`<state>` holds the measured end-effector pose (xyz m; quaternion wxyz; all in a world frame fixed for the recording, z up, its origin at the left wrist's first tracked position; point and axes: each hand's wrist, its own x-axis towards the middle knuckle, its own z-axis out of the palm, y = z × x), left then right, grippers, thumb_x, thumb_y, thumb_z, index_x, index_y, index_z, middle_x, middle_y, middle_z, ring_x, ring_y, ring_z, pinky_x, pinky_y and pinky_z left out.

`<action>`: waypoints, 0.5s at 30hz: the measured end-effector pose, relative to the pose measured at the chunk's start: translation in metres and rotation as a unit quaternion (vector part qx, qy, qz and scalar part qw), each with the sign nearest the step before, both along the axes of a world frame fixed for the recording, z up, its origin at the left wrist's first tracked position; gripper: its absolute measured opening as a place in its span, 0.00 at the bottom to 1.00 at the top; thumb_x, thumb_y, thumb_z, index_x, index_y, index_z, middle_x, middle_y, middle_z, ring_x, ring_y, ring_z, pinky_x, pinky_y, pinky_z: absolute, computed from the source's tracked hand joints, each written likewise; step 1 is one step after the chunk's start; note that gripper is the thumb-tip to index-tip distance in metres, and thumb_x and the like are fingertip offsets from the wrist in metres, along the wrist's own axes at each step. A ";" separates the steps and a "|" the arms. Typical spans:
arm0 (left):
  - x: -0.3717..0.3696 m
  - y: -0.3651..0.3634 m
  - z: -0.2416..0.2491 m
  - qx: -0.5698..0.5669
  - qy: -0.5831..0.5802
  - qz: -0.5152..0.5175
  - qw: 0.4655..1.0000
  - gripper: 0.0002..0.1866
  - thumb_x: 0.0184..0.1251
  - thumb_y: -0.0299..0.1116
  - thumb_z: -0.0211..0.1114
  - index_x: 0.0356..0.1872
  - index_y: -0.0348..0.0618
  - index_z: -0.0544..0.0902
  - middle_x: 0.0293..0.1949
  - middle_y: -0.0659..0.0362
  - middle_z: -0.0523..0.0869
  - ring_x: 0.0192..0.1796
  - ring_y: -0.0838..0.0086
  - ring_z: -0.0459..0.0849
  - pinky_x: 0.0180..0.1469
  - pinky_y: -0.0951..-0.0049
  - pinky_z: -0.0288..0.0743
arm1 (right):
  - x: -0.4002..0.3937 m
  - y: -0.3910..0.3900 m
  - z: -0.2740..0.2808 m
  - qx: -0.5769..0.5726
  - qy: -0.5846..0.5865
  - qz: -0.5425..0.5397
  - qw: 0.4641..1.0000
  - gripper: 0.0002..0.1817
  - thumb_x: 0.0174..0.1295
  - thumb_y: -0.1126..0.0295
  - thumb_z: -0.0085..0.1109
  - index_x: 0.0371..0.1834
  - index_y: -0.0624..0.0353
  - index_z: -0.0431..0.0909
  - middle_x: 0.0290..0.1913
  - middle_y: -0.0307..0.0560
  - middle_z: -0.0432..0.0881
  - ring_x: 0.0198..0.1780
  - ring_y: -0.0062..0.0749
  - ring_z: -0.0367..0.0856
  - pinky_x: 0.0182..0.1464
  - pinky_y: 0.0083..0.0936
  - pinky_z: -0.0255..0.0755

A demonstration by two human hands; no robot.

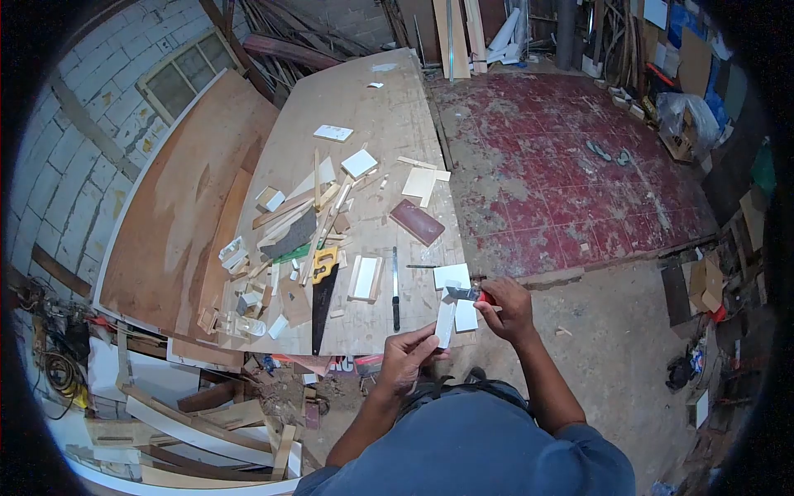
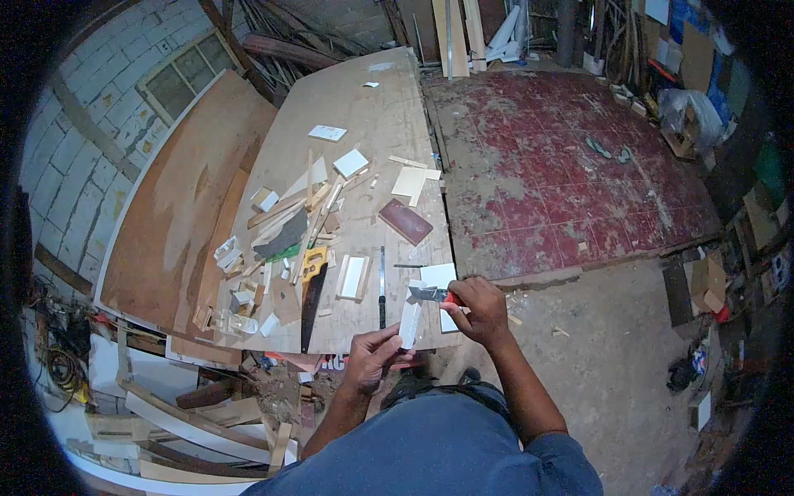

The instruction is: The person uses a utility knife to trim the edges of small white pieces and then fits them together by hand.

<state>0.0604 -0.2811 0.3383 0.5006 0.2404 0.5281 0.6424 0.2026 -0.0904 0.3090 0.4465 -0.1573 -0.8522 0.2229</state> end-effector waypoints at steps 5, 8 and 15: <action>0.001 0.003 0.000 0.008 -0.007 0.004 1.000 0.21 0.70 0.31 0.63 0.59 0.28 0.77 0.38 0.51 0.88 0.36 0.75 0.87 0.39 0.79 0.84 | 0.002 0.002 -0.004 -0.014 -0.003 -0.006 1.000 0.15 0.56 0.60 0.68 0.37 0.59 0.78 0.26 0.46 0.77 0.28 0.41 0.76 0.30 0.34 0.69; 0.001 0.004 0.002 0.004 -0.005 0.002 1.000 0.21 0.70 0.31 0.63 0.59 0.29 0.77 0.37 0.51 0.88 0.35 0.76 0.87 0.38 0.80 0.84 | 0.002 0.004 -0.004 -0.010 -0.001 -0.012 1.000 0.15 0.56 0.60 0.68 0.37 0.60 0.79 0.26 0.46 0.77 0.28 0.41 0.77 0.30 0.34 0.69; -0.001 0.008 0.003 -0.007 0.011 0.001 1.000 0.21 0.70 0.32 0.64 0.60 0.30 0.77 0.36 0.52 0.87 0.33 0.78 0.86 0.35 0.81 0.83 | 0.006 0.010 -0.004 -0.003 0.008 -0.027 1.000 0.15 0.57 0.59 0.67 0.37 0.60 0.80 0.27 0.46 0.79 0.28 0.40 0.77 0.30 0.33 0.69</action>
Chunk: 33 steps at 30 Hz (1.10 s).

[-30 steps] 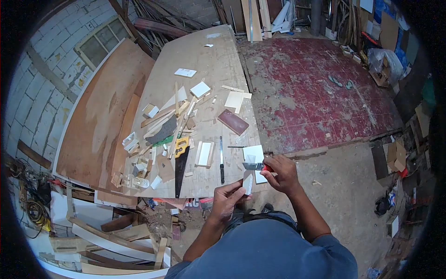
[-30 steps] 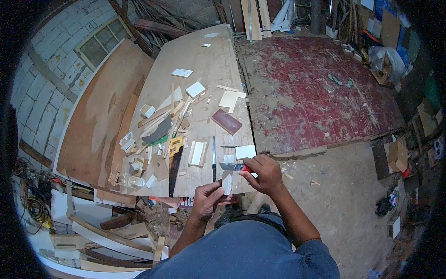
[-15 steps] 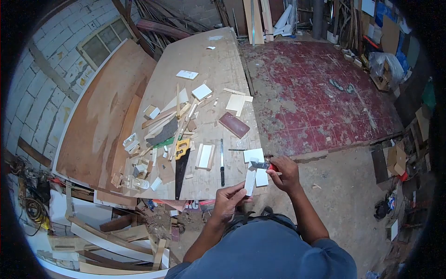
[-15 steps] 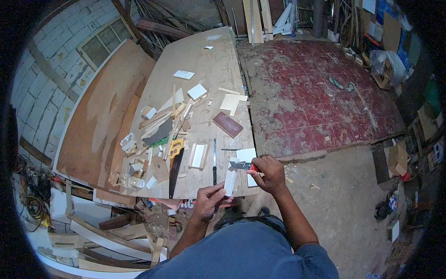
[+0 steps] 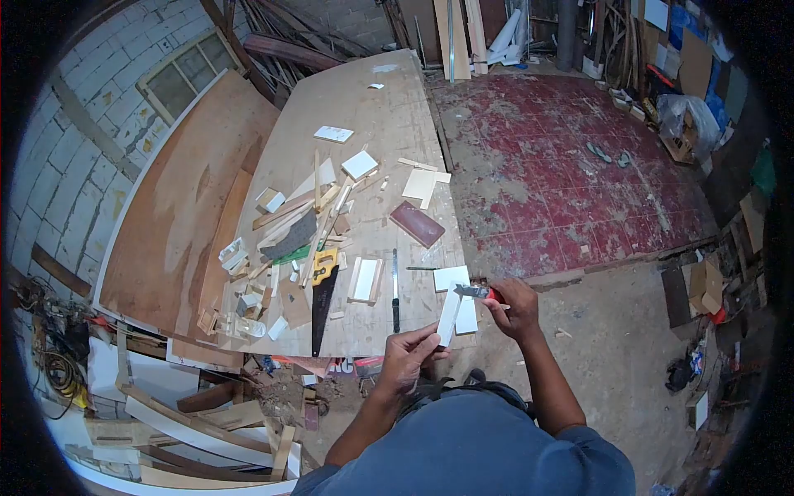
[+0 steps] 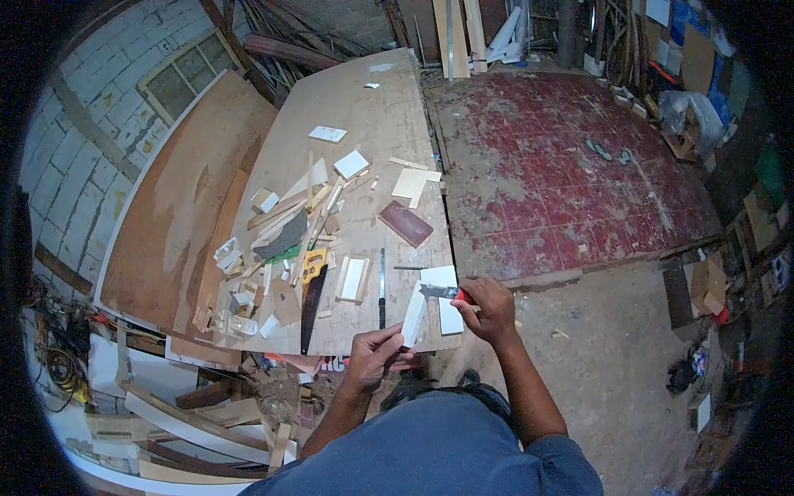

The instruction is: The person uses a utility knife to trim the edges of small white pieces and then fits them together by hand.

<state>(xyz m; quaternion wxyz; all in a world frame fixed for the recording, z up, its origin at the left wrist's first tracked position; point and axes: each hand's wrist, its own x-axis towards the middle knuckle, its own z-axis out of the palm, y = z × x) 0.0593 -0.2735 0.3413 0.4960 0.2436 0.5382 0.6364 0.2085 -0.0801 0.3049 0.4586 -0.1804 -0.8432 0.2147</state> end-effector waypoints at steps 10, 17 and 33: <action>0.004 0.003 -0.004 -0.004 -0.025 -0.012 1.000 0.21 0.69 0.31 0.65 0.58 0.27 0.77 0.37 0.50 0.87 0.36 0.75 0.87 0.40 0.78 0.84 | -0.005 -0.009 0.005 -0.022 -0.002 0.022 1.000 0.15 0.56 0.59 0.68 0.37 0.59 0.79 0.26 0.46 0.77 0.27 0.40 0.75 0.30 0.34 0.68; 0.005 0.003 0.001 -0.006 -0.030 -0.027 0.999 0.22 0.69 0.32 0.64 0.59 0.26 0.76 0.39 0.49 0.87 0.37 0.72 0.87 0.42 0.76 0.84 | -0.013 -0.008 0.017 0.001 -0.007 0.024 1.000 0.16 0.56 0.59 0.68 0.37 0.60 0.79 0.26 0.45 0.77 0.26 0.39 0.75 0.30 0.34 0.67; 0.001 0.001 -0.015 -0.017 -0.079 -0.011 0.997 0.23 0.69 0.31 0.64 0.59 0.24 0.75 0.41 0.46 0.86 0.37 0.71 0.87 0.43 0.75 0.85 | -0.008 0.003 -0.012 -0.002 -0.006 0.029 1.000 0.16 0.57 0.57 0.66 0.36 0.59 0.78 0.29 0.48 0.80 0.30 0.42 0.78 0.33 0.35 0.71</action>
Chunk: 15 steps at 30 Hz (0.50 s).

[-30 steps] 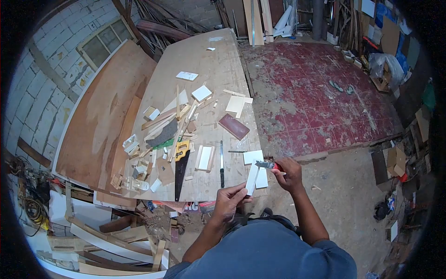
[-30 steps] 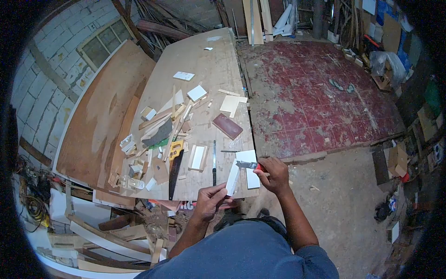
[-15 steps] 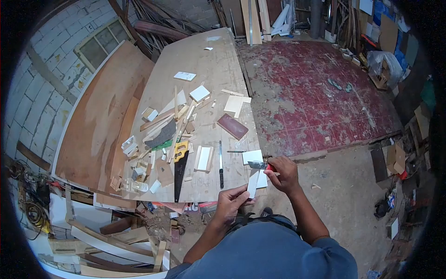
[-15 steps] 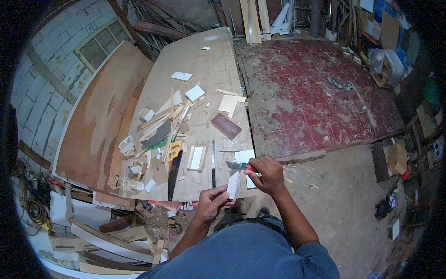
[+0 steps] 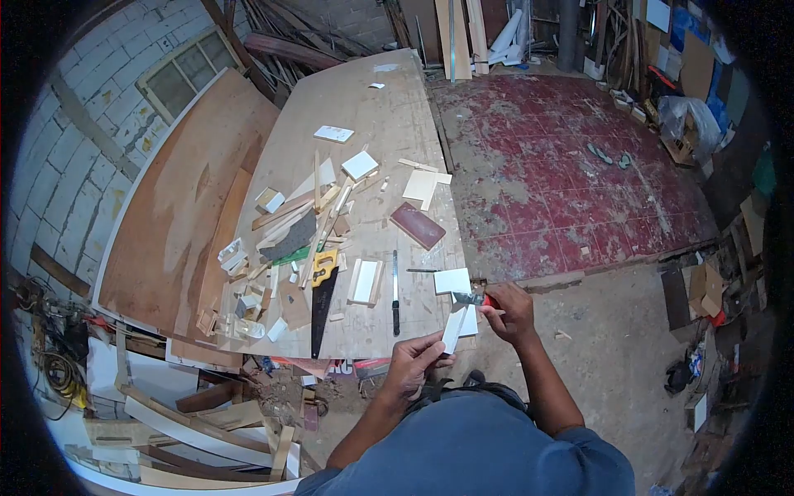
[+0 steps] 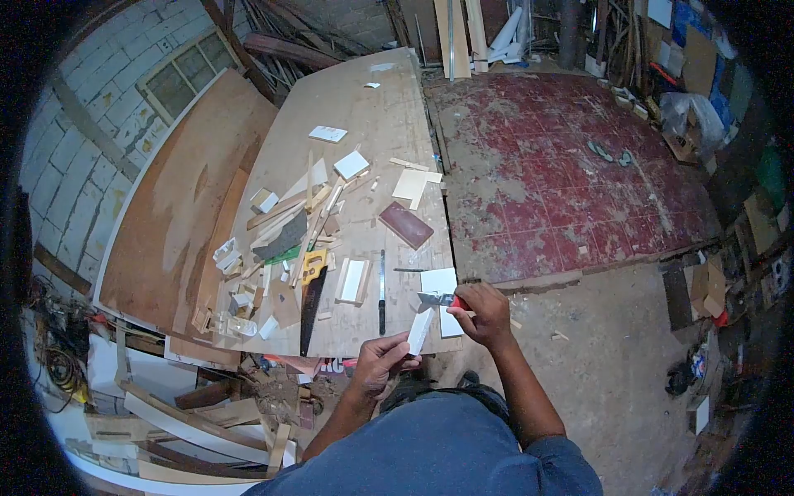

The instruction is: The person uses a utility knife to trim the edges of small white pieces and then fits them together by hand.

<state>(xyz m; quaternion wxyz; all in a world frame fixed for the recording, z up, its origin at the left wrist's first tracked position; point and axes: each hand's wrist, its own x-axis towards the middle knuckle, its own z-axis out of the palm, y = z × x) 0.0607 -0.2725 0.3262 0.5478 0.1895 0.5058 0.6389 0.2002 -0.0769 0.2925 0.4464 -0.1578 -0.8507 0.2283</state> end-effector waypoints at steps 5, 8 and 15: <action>-0.003 -0.006 0.010 0.020 0.004 0.018 1.000 0.20 0.69 0.30 0.64 0.56 0.24 0.77 0.40 0.47 0.86 0.38 0.71 0.88 0.43 0.76 0.86 | 0.009 0.021 -0.045 -0.195 0.022 -0.144 0.970 0.12 0.64 0.63 0.62 0.38 0.63 0.77 0.30 0.49 0.80 0.30 0.44 0.79 0.35 0.33 0.72; -0.014 -0.015 0.016 0.039 0.017 0.065 0.997 0.18 0.69 0.30 0.63 0.53 0.24 0.79 0.40 0.48 0.87 0.37 0.72 0.87 0.43 0.76 0.85 | 0.038 0.061 -0.061 -0.192 0.074 -0.228 0.952 0.11 0.69 0.66 0.57 0.41 0.64 0.77 0.29 0.48 0.79 0.29 0.36 0.77 0.35 0.29 0.71; -0.028 -0.017 0.013 0.049 -0.019 0.120 0.991 0.19 0.72 0.30 0.60 0.57 0.25 0.75 0.43 0.49 0.86 0.40 0.71 0.88 0.45 0.76 0.86 | 0.057 0.054 -0.064 -0.256 0.067 -0.211 0.941 0.11 0.71 0.65 0.54 0.43 0.63 0.76 0.27 0.45 0.75 0.29 0.25 0.71 0.34 0.25 0.68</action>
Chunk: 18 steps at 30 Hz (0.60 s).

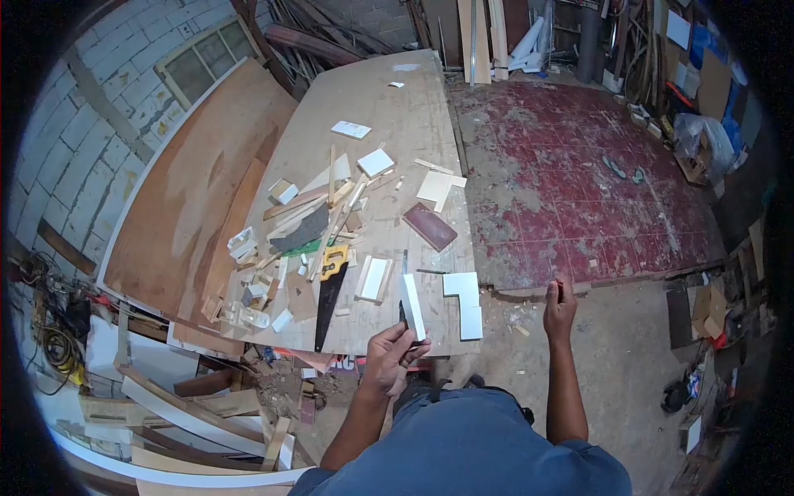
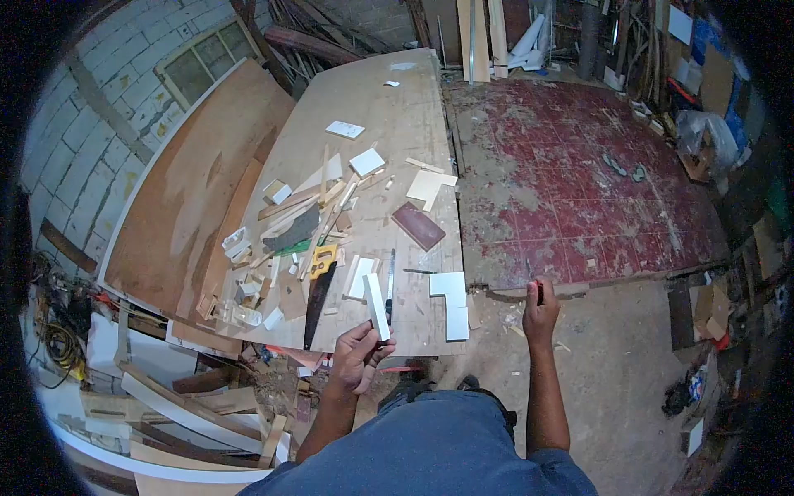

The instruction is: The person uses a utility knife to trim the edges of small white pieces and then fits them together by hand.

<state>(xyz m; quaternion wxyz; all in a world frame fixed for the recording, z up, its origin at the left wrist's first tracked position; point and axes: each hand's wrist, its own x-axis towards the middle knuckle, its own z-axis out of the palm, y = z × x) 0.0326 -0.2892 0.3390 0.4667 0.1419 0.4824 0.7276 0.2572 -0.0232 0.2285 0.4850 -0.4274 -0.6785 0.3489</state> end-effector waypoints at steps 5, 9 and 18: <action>0.007 0.012 0.000 0.025 -0.021 -0.018 0.999 0.18 0.74 0.30 0.57 0.58 0.28 0.74 0.49 0.48 0.83 0.47 0.68 0.86 0.49 0.71 0.86 | -0.025 -0.027 0.010 -0.011 0.003 0.039 0.999 0.11 0.68 0.65 0.58 0.40 0.63 0.74 0.26 0.45 0.74 0.28 0.27 0.70 0.33 0.27 0.67; 0.014 0.024 0.000 0.023 0.012 -0.026 0.999 0.14 0.73 0.28 0.57 0.54 0.29 0.76 0.50 0.48 0.83 0.49 0.67 0.86 0.50 0.68 0.86 | -0.053 -0.063 0.043 -0.097 0.059 0.161 0.980 0.06 0.61 0.74 0.63 0.35 0.63 0.76 0.28 0.41 0.79 0.33 0.23 0.77 0.40 0.23 0.72; 0.021 0.033 -0.028 0.024 0.148 -0.036 0.988 0.13 0.69 0.22 0.61 0.53 0.33 0.78 0.48 0.51 0.84 0.50 0.66 0.85 0.58 0.63 0.81 | -0.073 -0.113 0.100 -0.358 0.142 0.390 0.836 0.09 0.65 0.69 0.62 0.45 0.61 0.80 0.30 0.41 0.84 0.19 0.13 0.69 0.19 0.12 0.59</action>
